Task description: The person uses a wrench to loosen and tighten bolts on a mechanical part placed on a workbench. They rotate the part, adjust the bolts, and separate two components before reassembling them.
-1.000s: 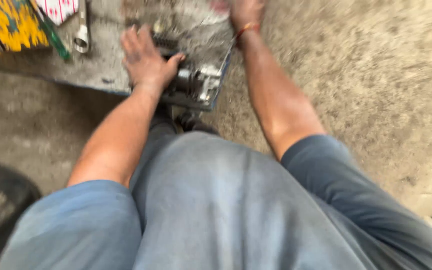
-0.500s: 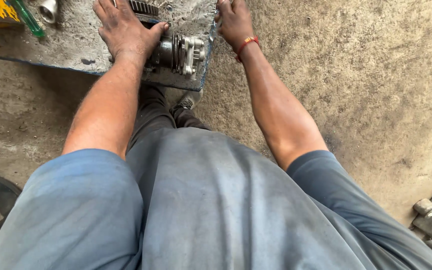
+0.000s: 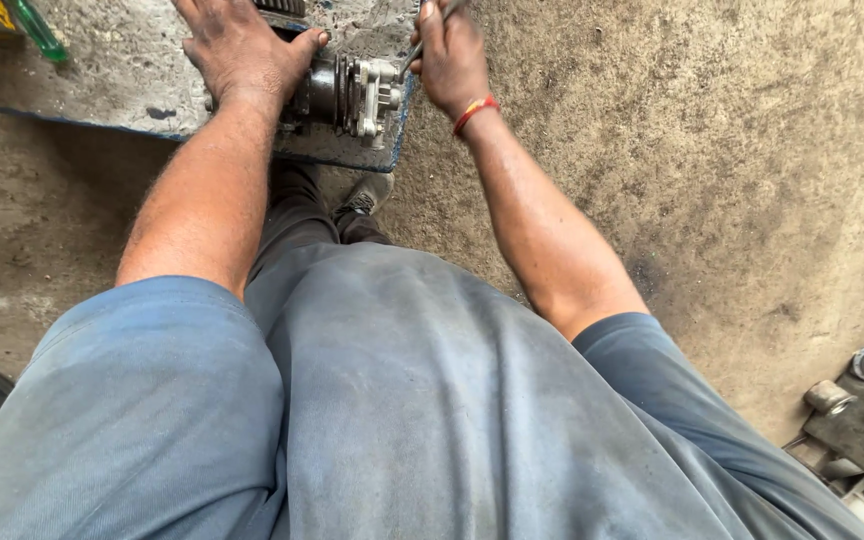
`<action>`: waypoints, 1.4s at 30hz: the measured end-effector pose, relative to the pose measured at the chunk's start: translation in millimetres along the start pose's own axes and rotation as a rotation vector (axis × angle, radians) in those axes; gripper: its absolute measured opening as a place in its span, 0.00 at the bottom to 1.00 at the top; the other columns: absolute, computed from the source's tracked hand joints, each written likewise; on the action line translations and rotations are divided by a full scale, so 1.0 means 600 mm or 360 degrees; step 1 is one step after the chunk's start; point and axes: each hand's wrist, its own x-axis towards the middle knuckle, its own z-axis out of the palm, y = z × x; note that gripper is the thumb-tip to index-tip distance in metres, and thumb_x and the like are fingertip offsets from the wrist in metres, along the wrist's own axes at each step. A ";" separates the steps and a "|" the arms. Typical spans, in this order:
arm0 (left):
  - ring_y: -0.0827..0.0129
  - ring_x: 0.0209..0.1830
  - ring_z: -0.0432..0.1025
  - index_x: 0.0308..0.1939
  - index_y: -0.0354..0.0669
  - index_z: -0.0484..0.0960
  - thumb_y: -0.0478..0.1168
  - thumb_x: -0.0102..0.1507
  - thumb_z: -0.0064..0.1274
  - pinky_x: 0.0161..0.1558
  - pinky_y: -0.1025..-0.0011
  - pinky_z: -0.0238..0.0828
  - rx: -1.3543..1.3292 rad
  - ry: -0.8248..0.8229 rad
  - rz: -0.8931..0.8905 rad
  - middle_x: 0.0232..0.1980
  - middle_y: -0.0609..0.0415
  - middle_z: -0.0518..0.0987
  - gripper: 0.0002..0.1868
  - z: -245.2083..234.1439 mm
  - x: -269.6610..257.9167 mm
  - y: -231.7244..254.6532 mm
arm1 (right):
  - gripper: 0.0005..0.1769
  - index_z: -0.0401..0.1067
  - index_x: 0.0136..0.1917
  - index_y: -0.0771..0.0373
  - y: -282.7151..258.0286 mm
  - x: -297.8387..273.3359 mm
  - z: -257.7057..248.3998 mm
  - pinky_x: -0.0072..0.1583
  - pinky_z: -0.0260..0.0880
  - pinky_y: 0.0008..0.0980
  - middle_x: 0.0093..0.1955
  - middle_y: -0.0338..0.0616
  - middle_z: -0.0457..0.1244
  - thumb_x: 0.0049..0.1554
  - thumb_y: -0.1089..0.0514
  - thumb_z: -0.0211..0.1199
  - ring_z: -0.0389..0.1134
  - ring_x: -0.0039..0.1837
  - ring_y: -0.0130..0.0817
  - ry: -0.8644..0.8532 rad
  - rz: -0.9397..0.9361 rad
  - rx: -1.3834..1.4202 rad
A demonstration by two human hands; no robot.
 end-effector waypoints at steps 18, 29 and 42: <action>0.41 0.85 0.28 0.83 0.50 0.38 0.77 0.62 0.59 0.74 0.35 0.49 -0.0066 0.0031 -0.0064 0.84 0.33 0.38 0.64 -0.021 -0.011 0.014 | 0.11 0.62 0.48 0.61 -0.049 0.039 -0.004 0.25 0.62 0.26 0.34 0.41 0.64 0.70 0.54 0.46 0.62 0.24 0.24 0.0058 0.0696 0.0371; 0.38 0.79 0.26 0.79 0.53 0.42 0.78 0.56 0.64 0.71 0.32 0.40 -0.0143 -0.0023 -0.0129 0.79 0.31 0.36 0.65 -0.045 -0.012 0.022 | 0.07 0.65 0.48 0.68 0.034 0.210 0.010 0.47 0.68 0.45 0.38 0.49 0.64 0.62 0.60 0.56 0.65 0.41 0.42 0.1179 -0.0005 0.0339; 0.33 0.78 0.36 0.74 0.51 0.53 0.71 0.52 0.72 0.68 0.30 0.45 -0.0225 0.0143 -0.0115 0.75 0.35 0.47 0.59 -0.031 -0.014 0.033 | 0.13 0.70 0.48 0.61 -0.038 0.223 -0.009 0.70 0.60 0.54 0.49 0.50 0.67 0.61 0.49 0.58 0.68 0.56 0.54 0.0831 0.0026 -0.1182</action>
